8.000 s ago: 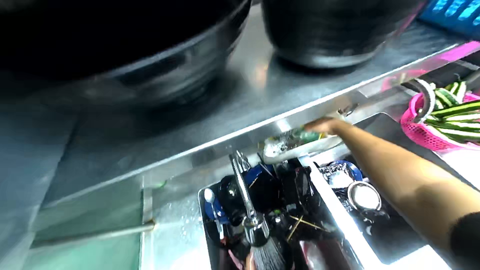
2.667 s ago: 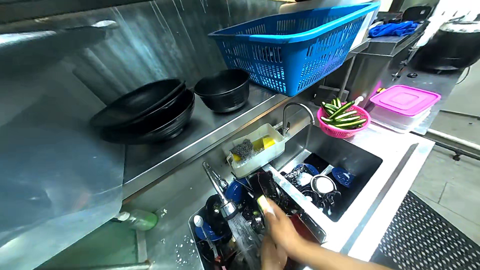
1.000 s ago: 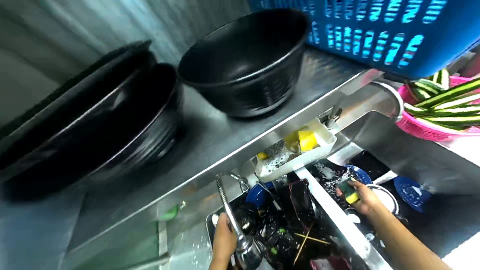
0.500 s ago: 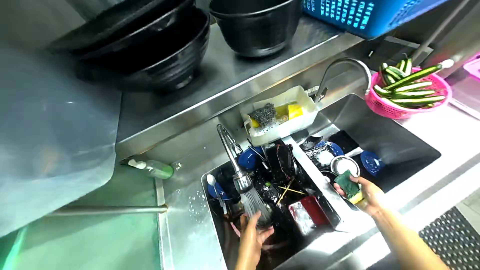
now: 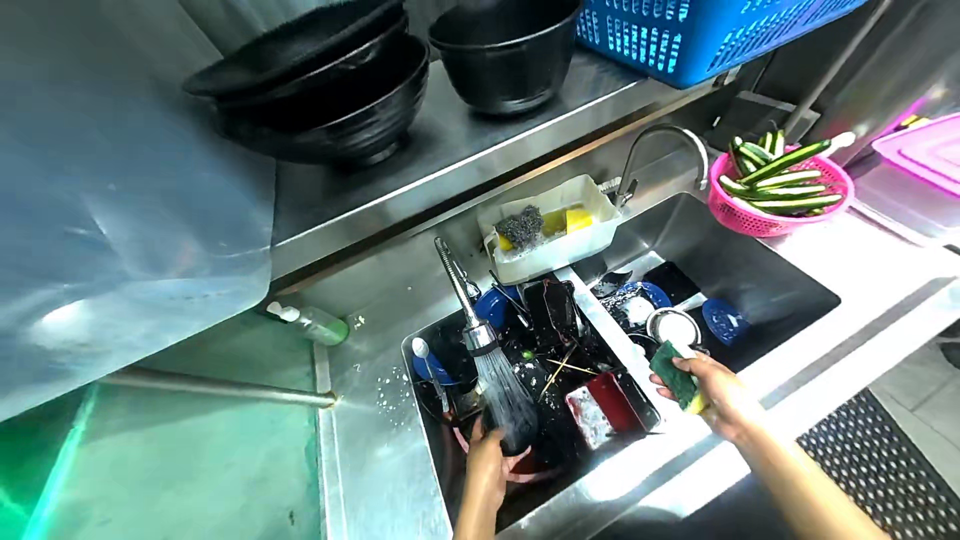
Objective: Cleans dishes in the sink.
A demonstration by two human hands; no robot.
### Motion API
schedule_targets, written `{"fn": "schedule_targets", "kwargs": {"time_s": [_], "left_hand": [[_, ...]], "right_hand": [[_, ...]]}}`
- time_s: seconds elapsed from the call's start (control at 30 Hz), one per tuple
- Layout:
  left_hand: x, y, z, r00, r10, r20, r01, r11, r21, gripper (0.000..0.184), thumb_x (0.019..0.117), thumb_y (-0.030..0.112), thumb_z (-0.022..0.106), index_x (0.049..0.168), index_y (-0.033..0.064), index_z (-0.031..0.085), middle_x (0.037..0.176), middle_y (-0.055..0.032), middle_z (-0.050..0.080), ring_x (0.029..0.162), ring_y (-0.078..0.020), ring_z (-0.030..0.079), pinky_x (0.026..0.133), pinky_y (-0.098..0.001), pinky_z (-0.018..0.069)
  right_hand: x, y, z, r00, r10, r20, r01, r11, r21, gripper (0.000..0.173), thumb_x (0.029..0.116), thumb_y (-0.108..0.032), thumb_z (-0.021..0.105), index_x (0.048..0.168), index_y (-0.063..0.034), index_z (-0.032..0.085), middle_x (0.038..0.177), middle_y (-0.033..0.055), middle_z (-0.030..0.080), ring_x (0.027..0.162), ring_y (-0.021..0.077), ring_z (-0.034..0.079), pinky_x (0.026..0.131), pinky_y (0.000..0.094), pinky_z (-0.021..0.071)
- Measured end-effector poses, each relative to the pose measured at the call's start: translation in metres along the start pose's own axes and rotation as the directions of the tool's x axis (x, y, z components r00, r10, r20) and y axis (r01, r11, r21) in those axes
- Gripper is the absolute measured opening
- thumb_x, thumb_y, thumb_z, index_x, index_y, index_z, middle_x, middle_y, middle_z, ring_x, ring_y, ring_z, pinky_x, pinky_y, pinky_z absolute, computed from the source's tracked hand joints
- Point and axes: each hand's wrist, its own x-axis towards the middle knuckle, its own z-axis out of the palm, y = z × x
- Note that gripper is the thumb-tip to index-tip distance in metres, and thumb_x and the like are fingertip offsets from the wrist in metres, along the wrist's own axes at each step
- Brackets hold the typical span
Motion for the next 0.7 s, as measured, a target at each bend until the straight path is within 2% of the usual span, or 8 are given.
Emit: {"fn": "schedule_targets", "kwargs": {"time_s": [0.13,0.23,0.33,0.4,0.47,0.53,0.6,0.7], "left_hand": [[0.018,-0.036,-0.006,0.98,-0.175,-0.098,0.163,0.979,-0.119,0.042,0.1066,0.007,0.044,0.148,0.0024,0.037,0.132,-0.0258,0.054,0.105,-0.0367,0.065,0.079,-0.0519,0.0601],[0.0,-0.04,0.014,0.953,-0.303,-0.009,0.288,0.916,-0.279,0.038,0.111,0.019,0.038,0.146,0.0043,0.038,0.132,-0.0226,0.055,0.107,-0.0321,0.065,0.083,-0.0444,0.0603],[-0.031,-0.03,0.05,0.931,-0.334,0.144,0.364,0.876,-0.317,0.034,0.1119,0.028,0.031,0.127,0.0032,0.05,0.105,-0.0172,0.064,0.085,-0.0237,0.066,0.072,-0.0361,0.0586],[-0.048,-0.028,0.062,0.901,-0.299,0.315,0.391,0.874,-0.289,0.042,0.1115,0.034,0.026,0.106,0.0074,0.058,0.084,-0.0107,0.067,0.073,-0.0203,0.067,0.064,-0.0372,0.0578],[-0.057,-0.026,0.065,0.856,-0.229,0.463,0.381,0.885,-0.268,0.042,0.1123,0.031,0.022,0.107,0.0101,0.058,0.088,-0.0085,0.069,0.08,-0.0203,0.069,0.072,-0.04,0.059],[-0.052,-0.014,0.068,0.87,-0.165,0.464,0.246,0.962,-0.118,0.024,0.1107,0.016,0.032,0.108,0.009,0.055,0.082,-0.007,0.066,0.07,-0.0172,0.066,0.063,-0.0346,0.0581],[-0.044,0.004,0.068,0.846,-0.105,0.523,0.08,0.994,0.071,0.016,0.1087,0.013,0.04,0.119,0.01,0.051,0.077,-0.006,0.063,0.057,-0.0128,0.059,0.049,-0.026,0.0499],[-0.048,0.019,0.076,0.849,-0.126,0.514,0.146,0.989,0.001,0.046,0.1136,0.034,0.02,0.108,0.0095,0.058,0.072,-0.0086,0.065,0.052,-0.0148,0.058,0.043,-0.0265,0.0478]], "right_hand": [[-0.017,0.02,0.021,0.995,-0.066,0.069,0.081,0.967,-0.243,0.038,0.1042,-0.017,0.054,0.139,-0.003,0.05,0.109,0.0192,0.069,0.089,0.0303,0.072,0.074,0.0457,0.063],[-0.042,0.051,0.043,0.938,-0.207,0.277,0.336,0.735,-0.589,0.05,0.1018,-0.03,0.056,0.144,-0.0047,0.051,0.126,0.0141,0.066,0.108,0.0224,0.068,0.093,0.0416,0.0584],[-0.056,0.095,0.061,0.609,-0.367,0.703,0.787,0.169,-0.593,0.05,0.1046,-0.031,0.052,0.148,-0.0064,0.053,0.151,0.0146,0.053,0.142,0.0266,0.049,0.119,0.0471,0.0404],[-0.051,0.112,0.072,0.282,-0.41,0.867,0.898,-0.206,-0.389,0.041,0.1038,-0.028,0.056,0.145,-0.0225,0.058,0.153,0.0067,0.054,0.147,0.0304,0.043,0.118,0.0522,0.0406],[-0.039,0.101,0.087,0.075,-0.434,0.898,0.898,-0.363,-0.25,0.036,0.1011,-0.022,0.059,0.137,-0.0265,0.063,0.146,0.0042,0.059,0.143,0.0324,0.047,0.117,0.054,0.0417],[-0.039,0.064,0.109,0.168,-0.392,0.905,0.933,-0.234,-0.274,0.029,0.1026,-0.022,0.056,0.129,-0.0187,0.069,0.137,0.0074,0.066,0.138,0.0294,0.054,0.119,0.0529,0.04],[-0.038,0.019,0.13,0.445,-0.222,0.868,0.895,0.12,-0.429,0.032,0.1049,-0.027,0.051,0.127,-0.0146,0.071,0.134,0.0066,0.067,0.13,0.0213,0.059,0.115,0.047,0.0435],[-0.022,-0.006,0.14,0.718,0.039,0.695,0.481,0.694,-0.536,0.035,0.105,-0.025,0.05,0.129,-0.0063,0.067,0.125,0.0099,0.067,0.114,0.0172,0.063,0.101,0.043,0.0498]]}}
